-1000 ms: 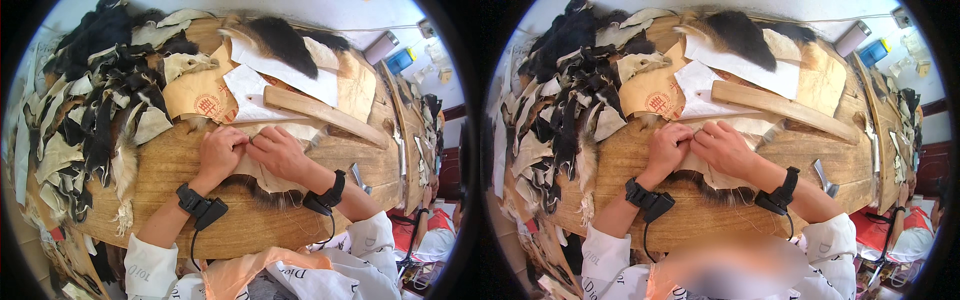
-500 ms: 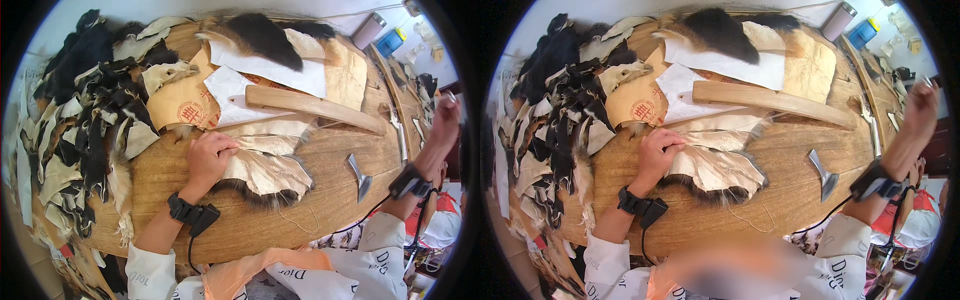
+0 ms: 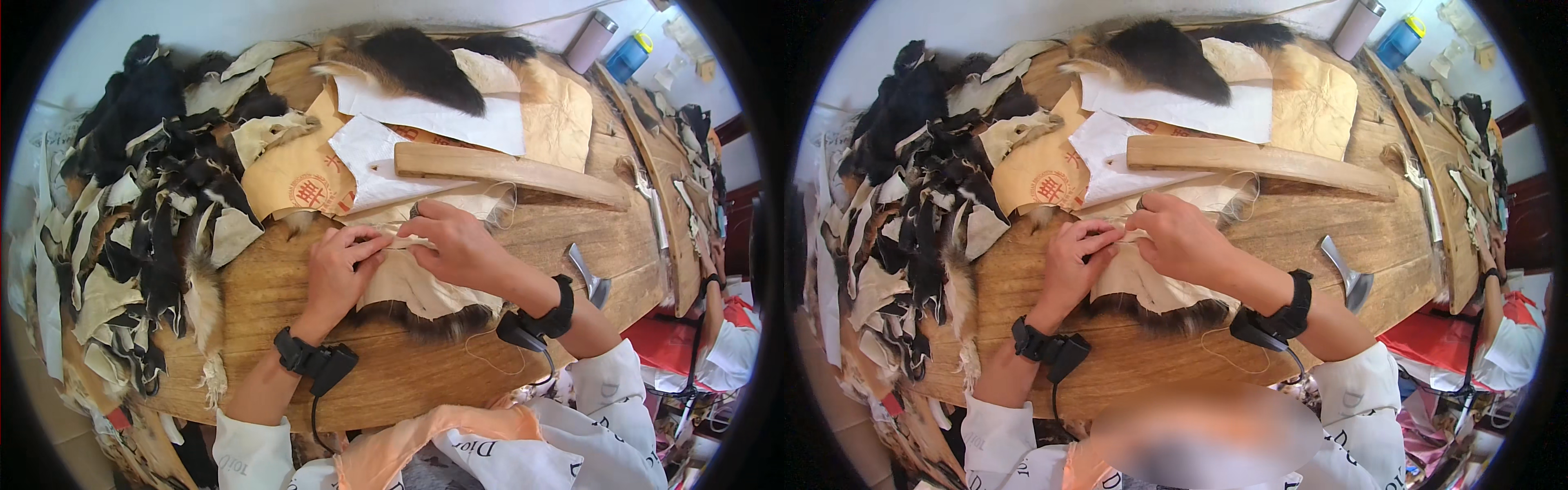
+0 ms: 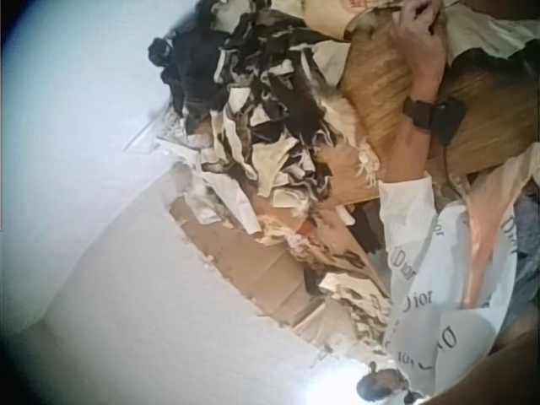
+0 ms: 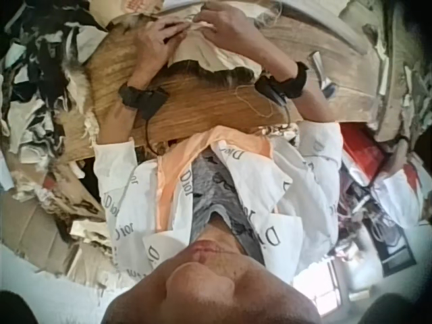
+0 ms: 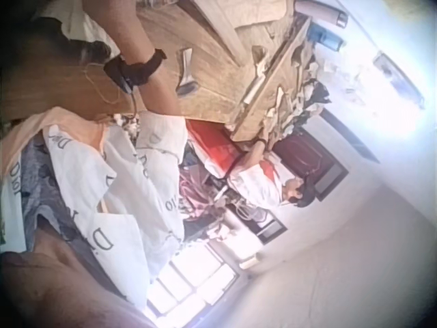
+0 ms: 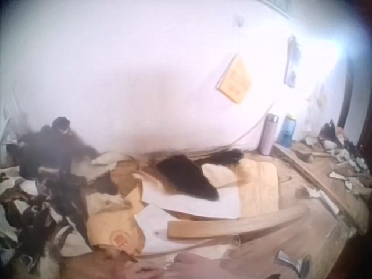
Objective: The person sews pieces of fur together by hand, trims the edges with a blade, and presses the seams with a wooden block. They then arrange the fur pieces on a paper pattern, cut them to shape, and gather the finished sections from the floor.
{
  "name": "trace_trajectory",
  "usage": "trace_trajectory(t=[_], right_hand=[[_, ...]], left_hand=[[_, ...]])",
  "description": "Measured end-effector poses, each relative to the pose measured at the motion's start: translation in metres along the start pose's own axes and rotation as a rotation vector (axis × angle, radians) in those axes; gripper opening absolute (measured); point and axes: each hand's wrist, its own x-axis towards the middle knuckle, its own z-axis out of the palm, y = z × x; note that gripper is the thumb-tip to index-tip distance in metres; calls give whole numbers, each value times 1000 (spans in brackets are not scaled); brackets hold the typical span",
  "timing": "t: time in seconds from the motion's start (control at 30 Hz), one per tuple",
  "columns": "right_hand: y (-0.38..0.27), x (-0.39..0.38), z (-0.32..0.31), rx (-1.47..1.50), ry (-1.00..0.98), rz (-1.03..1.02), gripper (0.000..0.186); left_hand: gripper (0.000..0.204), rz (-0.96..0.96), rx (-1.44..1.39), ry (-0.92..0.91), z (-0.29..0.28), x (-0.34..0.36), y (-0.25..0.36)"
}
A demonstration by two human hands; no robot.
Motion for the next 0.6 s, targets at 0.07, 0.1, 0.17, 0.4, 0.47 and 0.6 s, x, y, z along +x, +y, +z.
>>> trace_trajectory(t=[0.07,0.1,0.17,0.4,0.47,0.6], right_hand=[[1,1,7,-69,-28,-17,9],[2,1,10,-71,-30,-20,9],[6,1,16,-156,-37,-49,7],[-7,-10,1,-192,46,-92,7],[-17,-19,-8,-169,0,-20,6],[-13,-20,2,-248,124,-113,6]], left_hand=[[18,4,5,1,-1,-1,-2],[19,9,10,0,-2,-2,-3],[19,0,7,1,0,-2,-5],[16,-36,-10,12,0,-3,-2],[16,-18,-7,9,0,-3,-3],[19,15,1,-15,-2,0,-3]])
